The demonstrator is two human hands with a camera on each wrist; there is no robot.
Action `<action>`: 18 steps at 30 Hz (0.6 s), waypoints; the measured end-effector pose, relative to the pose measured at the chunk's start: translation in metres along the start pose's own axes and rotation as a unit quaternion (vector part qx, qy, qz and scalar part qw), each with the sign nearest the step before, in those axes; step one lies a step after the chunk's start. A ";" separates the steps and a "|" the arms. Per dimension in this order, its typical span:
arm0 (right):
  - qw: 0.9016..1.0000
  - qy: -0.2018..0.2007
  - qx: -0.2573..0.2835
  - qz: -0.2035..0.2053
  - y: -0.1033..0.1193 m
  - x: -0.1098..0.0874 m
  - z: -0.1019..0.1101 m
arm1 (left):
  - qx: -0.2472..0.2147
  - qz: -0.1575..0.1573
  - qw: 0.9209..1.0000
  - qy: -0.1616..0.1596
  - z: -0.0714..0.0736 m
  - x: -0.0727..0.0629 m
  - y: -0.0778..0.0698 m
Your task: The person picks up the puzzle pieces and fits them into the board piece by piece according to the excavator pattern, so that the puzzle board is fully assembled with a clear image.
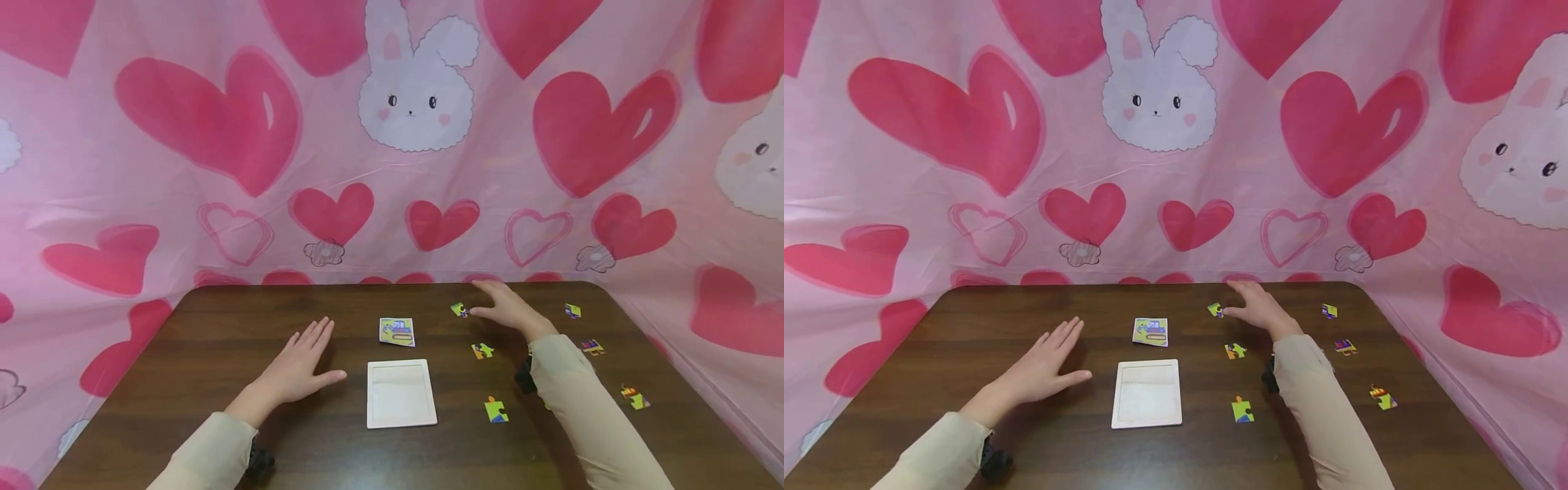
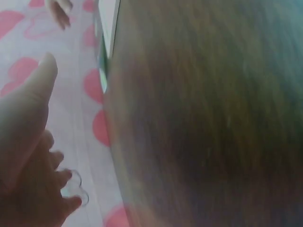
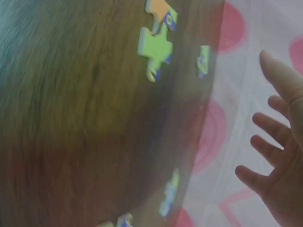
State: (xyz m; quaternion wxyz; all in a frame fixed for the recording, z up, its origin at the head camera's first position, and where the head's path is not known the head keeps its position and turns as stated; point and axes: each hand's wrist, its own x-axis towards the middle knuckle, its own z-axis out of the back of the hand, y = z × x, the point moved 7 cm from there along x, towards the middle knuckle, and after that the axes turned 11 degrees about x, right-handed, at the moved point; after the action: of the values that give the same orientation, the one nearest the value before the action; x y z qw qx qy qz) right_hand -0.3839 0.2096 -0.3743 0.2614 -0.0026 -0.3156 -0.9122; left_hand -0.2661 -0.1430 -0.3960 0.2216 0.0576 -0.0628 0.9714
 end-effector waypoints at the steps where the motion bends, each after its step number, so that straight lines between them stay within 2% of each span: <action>1: 1.000 0.003 0.008 0.005 -0.001 0.002 -0.003 | -0.006 -0.010 1.000 0.010 -0.002 0.001 -0.005; 5: 0.999 0.012 0.035 0.005 -0.009 0.008 -0.015 | -0.014 -0.045 0.998 0.051 -0.013 0.003 -0.022; 11: 0.999 0.015 0.028 0.008 -0.017 0.013 -0.026 | -0.024 -0.089 0.991 0.100 -0.030 0.004 -0.043; 18: 0.998 0.053 -0.013 -0.020 -0.016 0.016 -0.037 | -0.032 -0.126 0.984 0.118 -0.037 0.003 -0.056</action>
State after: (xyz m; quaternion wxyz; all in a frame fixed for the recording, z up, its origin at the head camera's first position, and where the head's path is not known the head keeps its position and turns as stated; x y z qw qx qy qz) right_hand -0.3997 0.1908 -0.4104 0.2593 0.0486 -0.2891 -0.9202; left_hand -0.2469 -0.0860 -0.4263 0.3494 -0.0575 -0.0593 0.9333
